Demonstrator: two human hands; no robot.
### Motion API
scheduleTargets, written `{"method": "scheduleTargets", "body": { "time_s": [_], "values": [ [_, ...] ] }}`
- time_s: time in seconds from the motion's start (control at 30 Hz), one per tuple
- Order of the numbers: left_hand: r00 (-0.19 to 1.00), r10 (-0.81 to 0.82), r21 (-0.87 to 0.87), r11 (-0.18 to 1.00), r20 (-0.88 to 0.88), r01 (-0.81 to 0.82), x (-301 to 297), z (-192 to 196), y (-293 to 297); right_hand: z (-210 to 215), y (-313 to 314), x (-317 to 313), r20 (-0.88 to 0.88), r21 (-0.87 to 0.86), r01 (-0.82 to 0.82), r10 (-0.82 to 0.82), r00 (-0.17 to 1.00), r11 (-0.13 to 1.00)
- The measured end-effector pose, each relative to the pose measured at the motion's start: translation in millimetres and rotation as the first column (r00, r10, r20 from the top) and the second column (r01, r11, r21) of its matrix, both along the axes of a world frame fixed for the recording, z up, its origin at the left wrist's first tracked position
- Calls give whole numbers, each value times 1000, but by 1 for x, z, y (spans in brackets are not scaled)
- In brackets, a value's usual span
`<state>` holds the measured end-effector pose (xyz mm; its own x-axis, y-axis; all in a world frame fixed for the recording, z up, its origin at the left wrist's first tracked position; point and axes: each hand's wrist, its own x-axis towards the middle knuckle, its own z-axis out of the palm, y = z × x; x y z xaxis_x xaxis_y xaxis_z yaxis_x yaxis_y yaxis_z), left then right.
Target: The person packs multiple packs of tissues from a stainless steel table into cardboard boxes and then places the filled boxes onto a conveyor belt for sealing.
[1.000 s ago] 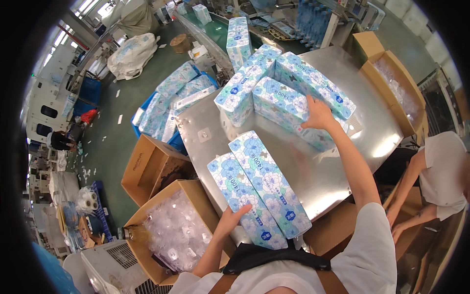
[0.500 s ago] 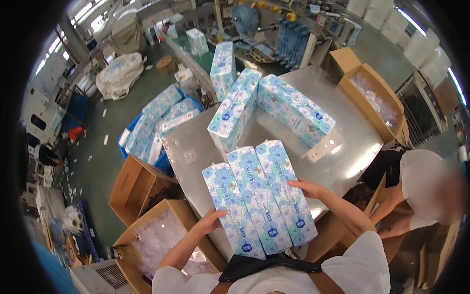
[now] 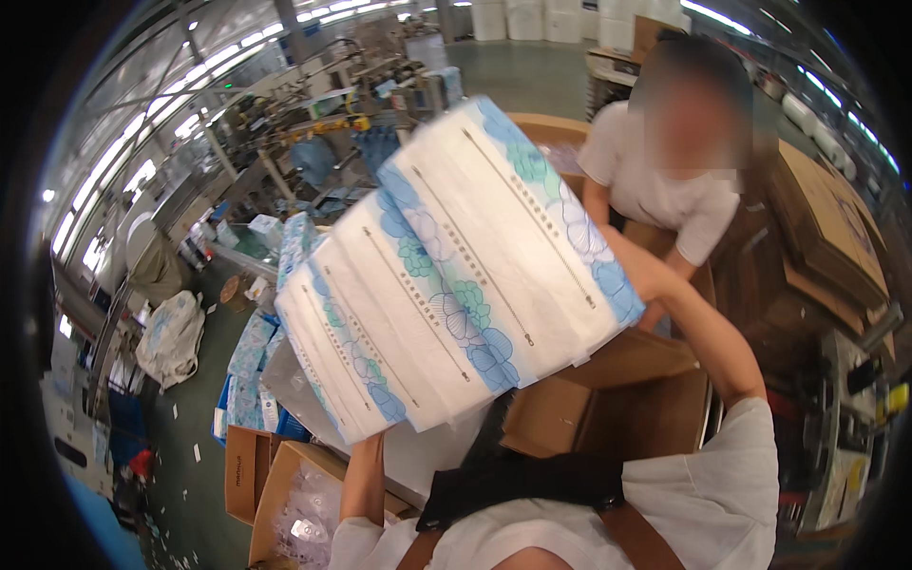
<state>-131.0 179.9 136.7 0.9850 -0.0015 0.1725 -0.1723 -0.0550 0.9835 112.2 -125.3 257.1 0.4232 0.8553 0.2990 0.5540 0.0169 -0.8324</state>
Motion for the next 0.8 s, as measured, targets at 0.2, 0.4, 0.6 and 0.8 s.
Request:
{"method": "scheduleTargets", "body": {
  "time_s": [0.2,0.4,0.6,0.8],
  "values": [
    [918,-246,-36,968,-312,247,-24,-81,-144,49,-111,-41,-58,-83,-37,32,998,996],
    [582,-676,-879,446,-453,-166,-1,-78,-216,-109,-171,-25,-152,-650,363,-582,799,668],
    [587,-478,-265,871,-654,414,11,-43,-201,-156,-113,-4,220,-801,452,-510,831,391],
    [916,-401,968,233,4,98,115,-50,-171,-186,-130,-75,605,-621,550,-105,789,558]
  ]
}}
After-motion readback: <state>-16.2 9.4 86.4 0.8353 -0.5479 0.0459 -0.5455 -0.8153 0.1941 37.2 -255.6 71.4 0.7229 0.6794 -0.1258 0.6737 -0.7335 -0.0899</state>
